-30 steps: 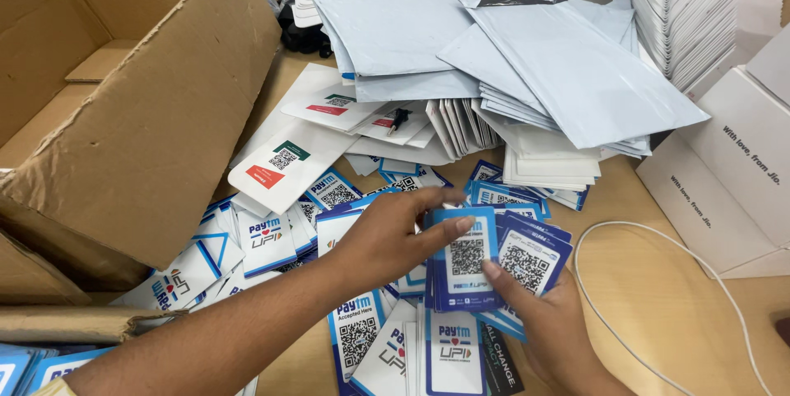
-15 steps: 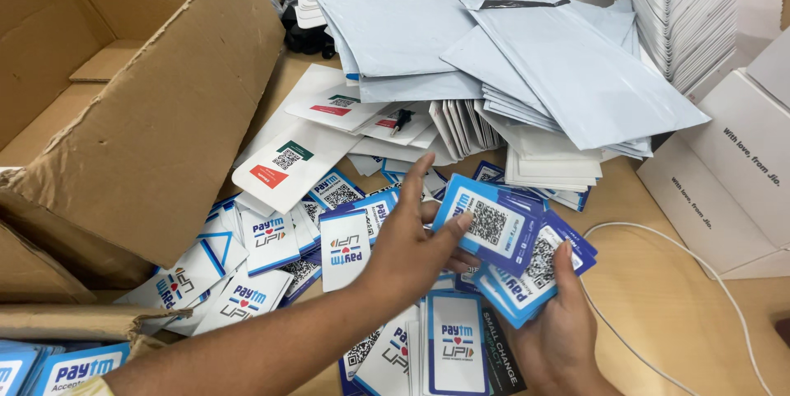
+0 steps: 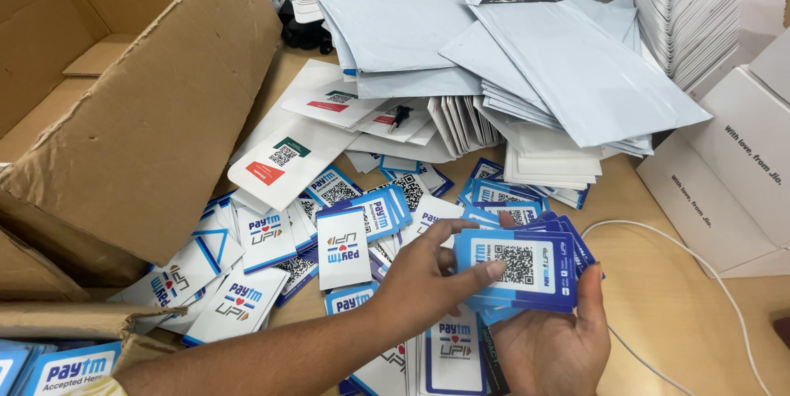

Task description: The person sorts through a large pile of payment service stickers and envelopes on a table, picking up stacks of stickers, aligning them, and placing some into a cardboard box.

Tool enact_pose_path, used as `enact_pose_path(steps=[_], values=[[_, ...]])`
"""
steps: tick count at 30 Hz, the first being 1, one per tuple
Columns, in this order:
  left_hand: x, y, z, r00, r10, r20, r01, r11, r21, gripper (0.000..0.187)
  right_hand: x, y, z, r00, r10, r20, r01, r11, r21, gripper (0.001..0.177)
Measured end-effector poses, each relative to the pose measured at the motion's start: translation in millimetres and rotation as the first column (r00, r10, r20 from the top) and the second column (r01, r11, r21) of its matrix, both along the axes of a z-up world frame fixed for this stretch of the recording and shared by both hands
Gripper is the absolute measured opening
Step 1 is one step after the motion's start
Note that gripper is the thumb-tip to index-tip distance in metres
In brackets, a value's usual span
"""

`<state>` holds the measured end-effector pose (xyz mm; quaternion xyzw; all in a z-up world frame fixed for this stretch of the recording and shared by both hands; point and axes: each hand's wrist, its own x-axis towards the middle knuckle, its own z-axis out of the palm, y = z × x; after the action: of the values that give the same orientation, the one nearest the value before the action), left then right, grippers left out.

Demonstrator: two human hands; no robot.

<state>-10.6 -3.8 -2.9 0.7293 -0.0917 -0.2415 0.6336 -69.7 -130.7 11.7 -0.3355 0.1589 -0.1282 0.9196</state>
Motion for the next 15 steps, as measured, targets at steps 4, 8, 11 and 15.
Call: enact_pose_path(steps=[4, 8, 11, 15], values=[[10, 5, 4, 0.979, -0.115, 0.168, 0.12, 0.993, -0.017, 0.05, 4, -13, -22, 0.989, 0.072, 0.127, -0.055, 0.989, -0.136, 0.066], [36, 35, 22, 0.807, -0.31, 0.503, 0.161, 0.935, 0.316, 0.045, 24, -51, -40, 0.972, 0.103, 0.212, 0.001, 0.898, -0.44, 0.06], [37, 40, 24, 0.783, -0.376, 0.496, 0.138, 0.882, 0.451, 0.043, 30, -58, -52, 0.979, 0.164, 0.121, -0.067, 0.819, -0.57, 0.054], [34, 40, 16, 0.662, -0.355, 0.661, 0.106, 0.916, 0.386, 0.039, 21, -40, -67, 0.963, 0.267, 0.038, -0.193, 0.779, -0.596, 0.043]])
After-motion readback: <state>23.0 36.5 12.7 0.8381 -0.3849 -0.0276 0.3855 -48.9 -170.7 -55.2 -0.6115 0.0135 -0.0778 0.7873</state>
